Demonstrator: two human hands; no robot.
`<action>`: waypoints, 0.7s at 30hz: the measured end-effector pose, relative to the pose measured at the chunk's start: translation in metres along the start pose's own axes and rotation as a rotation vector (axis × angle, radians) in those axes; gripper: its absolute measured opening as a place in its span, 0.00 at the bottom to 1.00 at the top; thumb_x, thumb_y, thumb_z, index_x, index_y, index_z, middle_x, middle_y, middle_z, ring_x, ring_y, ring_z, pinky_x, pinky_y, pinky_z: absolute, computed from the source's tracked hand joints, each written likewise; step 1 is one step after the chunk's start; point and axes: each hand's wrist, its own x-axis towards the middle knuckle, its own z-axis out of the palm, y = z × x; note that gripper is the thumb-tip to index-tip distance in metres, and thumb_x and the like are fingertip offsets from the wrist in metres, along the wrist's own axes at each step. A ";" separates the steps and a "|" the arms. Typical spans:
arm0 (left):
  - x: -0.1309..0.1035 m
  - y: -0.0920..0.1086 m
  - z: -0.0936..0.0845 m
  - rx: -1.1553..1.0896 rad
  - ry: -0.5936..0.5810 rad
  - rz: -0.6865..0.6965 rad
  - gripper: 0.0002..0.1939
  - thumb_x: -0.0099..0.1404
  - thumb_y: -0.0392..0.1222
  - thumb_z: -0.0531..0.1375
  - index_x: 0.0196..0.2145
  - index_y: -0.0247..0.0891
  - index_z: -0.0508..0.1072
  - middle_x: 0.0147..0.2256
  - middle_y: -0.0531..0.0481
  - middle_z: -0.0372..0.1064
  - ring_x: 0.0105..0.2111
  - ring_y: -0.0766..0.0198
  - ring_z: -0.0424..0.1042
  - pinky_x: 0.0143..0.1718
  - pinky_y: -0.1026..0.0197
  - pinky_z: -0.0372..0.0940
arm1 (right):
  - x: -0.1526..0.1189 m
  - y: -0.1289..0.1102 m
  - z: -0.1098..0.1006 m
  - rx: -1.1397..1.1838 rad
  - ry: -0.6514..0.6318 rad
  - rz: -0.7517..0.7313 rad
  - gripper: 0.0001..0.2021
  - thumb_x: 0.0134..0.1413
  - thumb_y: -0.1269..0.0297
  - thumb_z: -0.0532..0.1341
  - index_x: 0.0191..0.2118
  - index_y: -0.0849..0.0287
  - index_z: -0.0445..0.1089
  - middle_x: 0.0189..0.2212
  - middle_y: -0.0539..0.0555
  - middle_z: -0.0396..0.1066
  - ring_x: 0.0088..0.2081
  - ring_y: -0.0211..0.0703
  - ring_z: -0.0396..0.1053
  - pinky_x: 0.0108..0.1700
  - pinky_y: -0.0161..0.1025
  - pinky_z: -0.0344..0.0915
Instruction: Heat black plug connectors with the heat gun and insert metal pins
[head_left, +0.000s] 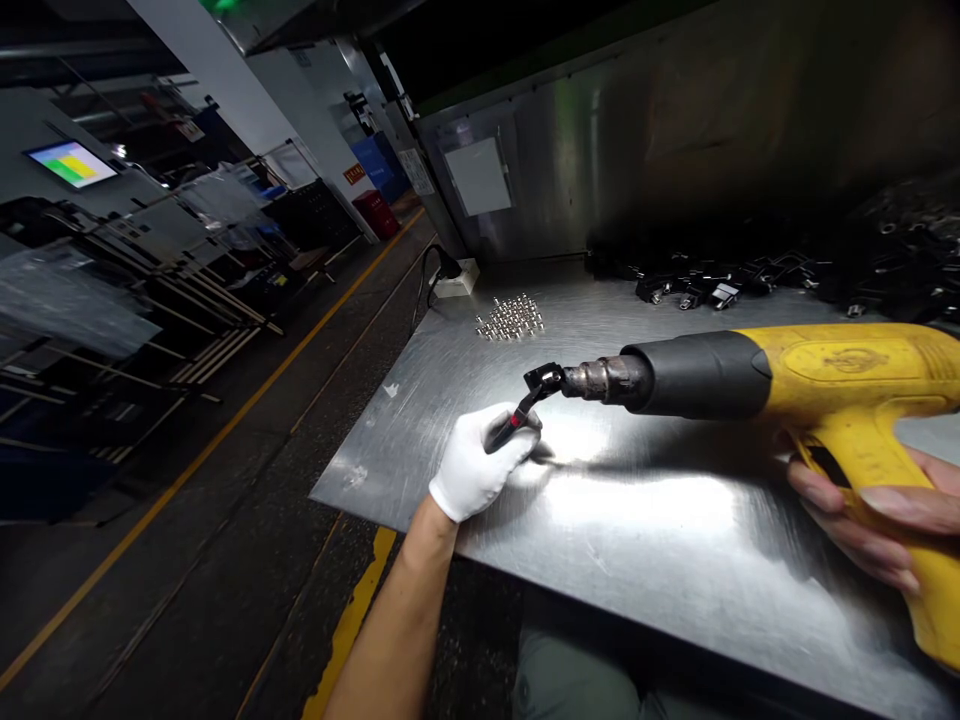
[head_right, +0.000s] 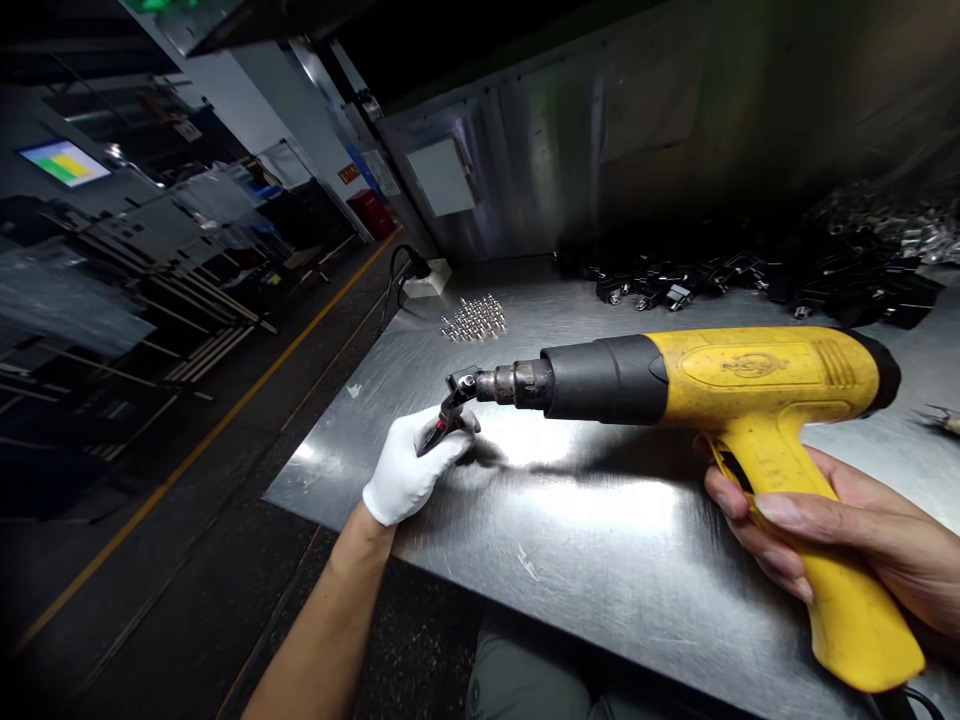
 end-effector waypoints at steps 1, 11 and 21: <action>0.000 0.000 0.000 0.003 0.000 0.001 0.07 0.64 0.42 0.63 0.37 0.35 0.74 0.30 0.50 0.79 0.30 0.61 0.80 0.35 0.63 0.73 | 0.000 0.000 0.000 0.003 -0.001 -0.002 0.16 0.51 0.47 0.65 0.39 0.53 0.73 0.25 0.54 0.64 0.21 0.41 0.58 0.21 0.41 0.61; -0.001 0.003 0.005 0.114 0.048 0.051 0.05 0.65 0.41 0.61 0.34 0.36 0.73 0.29 0.52 0.77 0.31 0.62 0.79 0.35 0.64 0.71 | 0.009 -0.001 -0.019 -0.031 -0.159 0.041 0.19 0.46 0.46 0.68 0.41 0.52 0.75 0.23 0.55 0.66 0.21 0.45 0.61 0.22 0.44 0.64; -0.003 0.000 0.015 0.209 0.116 0.112 0.04 0.67 0.38 0.58 0.33 0.38 0.71 0.28 0.54 0.73 0.30 0.65 0.74 0.34 0.64 0.67 | -0.011 -0.033 0.034 0.069 0.123 0.055 0.17 0.38 0.53 0.74 0.34 0.57 0.77 0.24 0.53 0.65 0.21 0.36 0.57 0.21 0.34 0.63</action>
